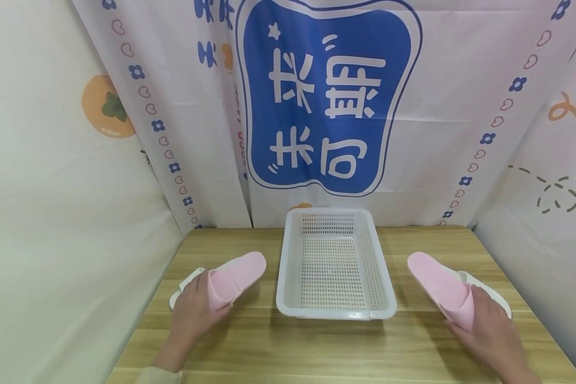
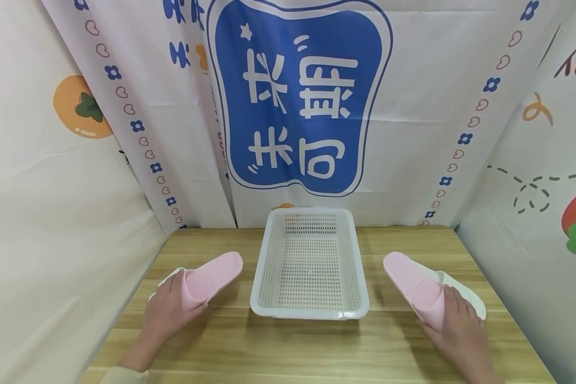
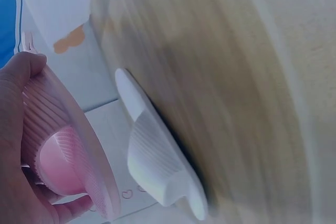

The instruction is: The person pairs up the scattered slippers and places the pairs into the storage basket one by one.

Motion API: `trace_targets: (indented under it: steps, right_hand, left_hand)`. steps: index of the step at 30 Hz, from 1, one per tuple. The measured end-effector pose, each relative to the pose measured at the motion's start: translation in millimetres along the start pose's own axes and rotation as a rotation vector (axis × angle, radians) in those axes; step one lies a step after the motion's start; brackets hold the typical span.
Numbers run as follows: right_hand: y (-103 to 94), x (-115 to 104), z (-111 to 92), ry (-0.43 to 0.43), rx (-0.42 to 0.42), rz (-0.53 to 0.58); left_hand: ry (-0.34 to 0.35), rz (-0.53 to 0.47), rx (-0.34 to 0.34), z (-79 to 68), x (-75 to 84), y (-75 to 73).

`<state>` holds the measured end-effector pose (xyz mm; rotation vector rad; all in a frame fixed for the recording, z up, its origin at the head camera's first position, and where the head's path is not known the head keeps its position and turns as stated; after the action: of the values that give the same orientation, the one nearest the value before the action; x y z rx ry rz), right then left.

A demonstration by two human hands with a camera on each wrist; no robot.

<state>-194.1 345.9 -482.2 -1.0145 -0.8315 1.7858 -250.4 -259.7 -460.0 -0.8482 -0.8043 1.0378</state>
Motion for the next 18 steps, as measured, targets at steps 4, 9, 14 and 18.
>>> trace_targets:
  steps: [4, 9, 14, 18]
  right_hand:
    - [-6.4, -2, 4, -0.041, 0.044, -0.013]
    - [-10.2, -5, 9, -0.056, 0.056, -0.036]
    - [-14.1, -11, 16, -0.066, 0.032, -0.052]
    - [-16.8, -15, 22, -0.065, -0.003, -0.073]
  left_hand:
    - [0.009, -0.01, -0.006, 6.1, 3.6, -3.8]
    - [0.009, -0.024, -0.04, 14.1, 8.1, -6.0]
    - [0.033, -0.02, -0.052, 22.4, 14.5, -9.7]
    - [0.068, -0.007, -0.04, 28.2, 20.3, -13.2]
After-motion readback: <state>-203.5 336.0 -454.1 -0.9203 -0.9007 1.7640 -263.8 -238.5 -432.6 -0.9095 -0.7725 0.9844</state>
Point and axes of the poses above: each hand's wrist, its own z-axis towards the middle knuckle, its own y-axis out of the palm, x = y × z, the point moved 7 cm from there along z, towards the middle knuckle, and after that the axes turned 12 degrees about -x, right-handed, at the moved point
